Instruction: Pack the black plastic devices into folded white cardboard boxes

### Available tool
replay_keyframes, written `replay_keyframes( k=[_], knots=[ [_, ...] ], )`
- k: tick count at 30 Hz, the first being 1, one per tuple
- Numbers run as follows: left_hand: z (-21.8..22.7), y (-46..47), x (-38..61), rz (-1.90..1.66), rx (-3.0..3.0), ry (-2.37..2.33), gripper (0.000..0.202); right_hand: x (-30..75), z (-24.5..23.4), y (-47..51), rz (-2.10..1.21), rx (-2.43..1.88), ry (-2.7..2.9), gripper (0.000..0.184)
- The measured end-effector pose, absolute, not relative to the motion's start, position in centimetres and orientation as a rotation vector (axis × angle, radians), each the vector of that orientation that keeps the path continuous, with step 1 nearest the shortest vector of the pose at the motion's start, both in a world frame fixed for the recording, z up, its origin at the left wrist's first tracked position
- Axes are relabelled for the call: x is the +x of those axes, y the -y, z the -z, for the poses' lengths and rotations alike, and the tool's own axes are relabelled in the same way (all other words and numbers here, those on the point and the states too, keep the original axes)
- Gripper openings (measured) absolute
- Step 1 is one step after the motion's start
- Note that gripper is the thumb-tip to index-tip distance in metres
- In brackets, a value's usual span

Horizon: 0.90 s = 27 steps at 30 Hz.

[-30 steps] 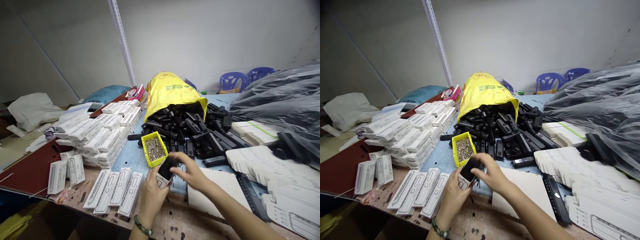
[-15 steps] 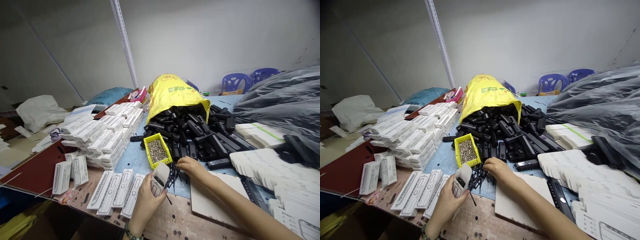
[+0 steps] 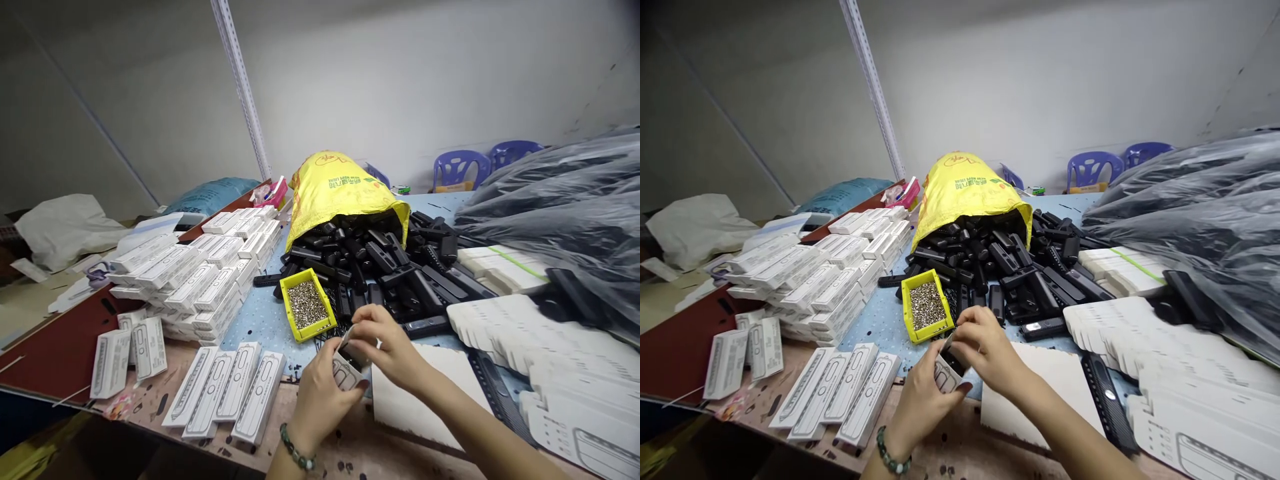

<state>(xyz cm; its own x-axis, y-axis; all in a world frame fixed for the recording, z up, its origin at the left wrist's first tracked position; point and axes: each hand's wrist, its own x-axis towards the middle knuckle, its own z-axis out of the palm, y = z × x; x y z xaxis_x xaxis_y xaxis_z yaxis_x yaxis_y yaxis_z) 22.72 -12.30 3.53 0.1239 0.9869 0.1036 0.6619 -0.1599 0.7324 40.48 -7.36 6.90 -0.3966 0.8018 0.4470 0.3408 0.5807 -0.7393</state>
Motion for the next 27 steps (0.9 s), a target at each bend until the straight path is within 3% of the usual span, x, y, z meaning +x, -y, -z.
replay_keyframes(
  k=[4, 7, 9, 13, 17, 23, 27],
  knots=[
    [-3.1, 13.0, 22.4, -0.847, 1.83, -1.468, 0.08, 41.2, -6.7, 7.8, -0.804, -0.827, 2.107, 0.03],
    [-2.3, 13.4, 22.3, -0.936, 1.802, -1.455, 0.082, 41.0, -5.7, 8.2, -1.164, -0.829, 1.712, 0.055],
    [-1.6, 13.5, 22.6, -1.037, 1.861, -1.469, 0.081, 40.0, -4.9, 8.6, -1.376, -0.839, 1.458, 0.061],
    [-1.0, 13.3, 23.6, -1.22, 2.063, -1.439, 0.064, 38.3, -4.4, 10.0, -1.248, -0.909, 1.504, 0.038],
    [-1.0, 12.9, 23.7, -1.305, 2.232, -1.489, 0.05, 38.9, -5.0, 11.1, -1.126, -0.812, 1.795, 0.042],
    [-0.6, 12.8, 23.5, -1.373, 2.463, -1.465, 0.064, 39.2, -4.7, 11.6, -1.302, -0.849, 1.536, 0.024],
    [-1.2, 13.5, 23.6, -1.256, 2.288, -1.506, 0.057, 38.7, -3.8, 12.7, -1.238, -0.869, 1.601, 0.028]
  ],
)
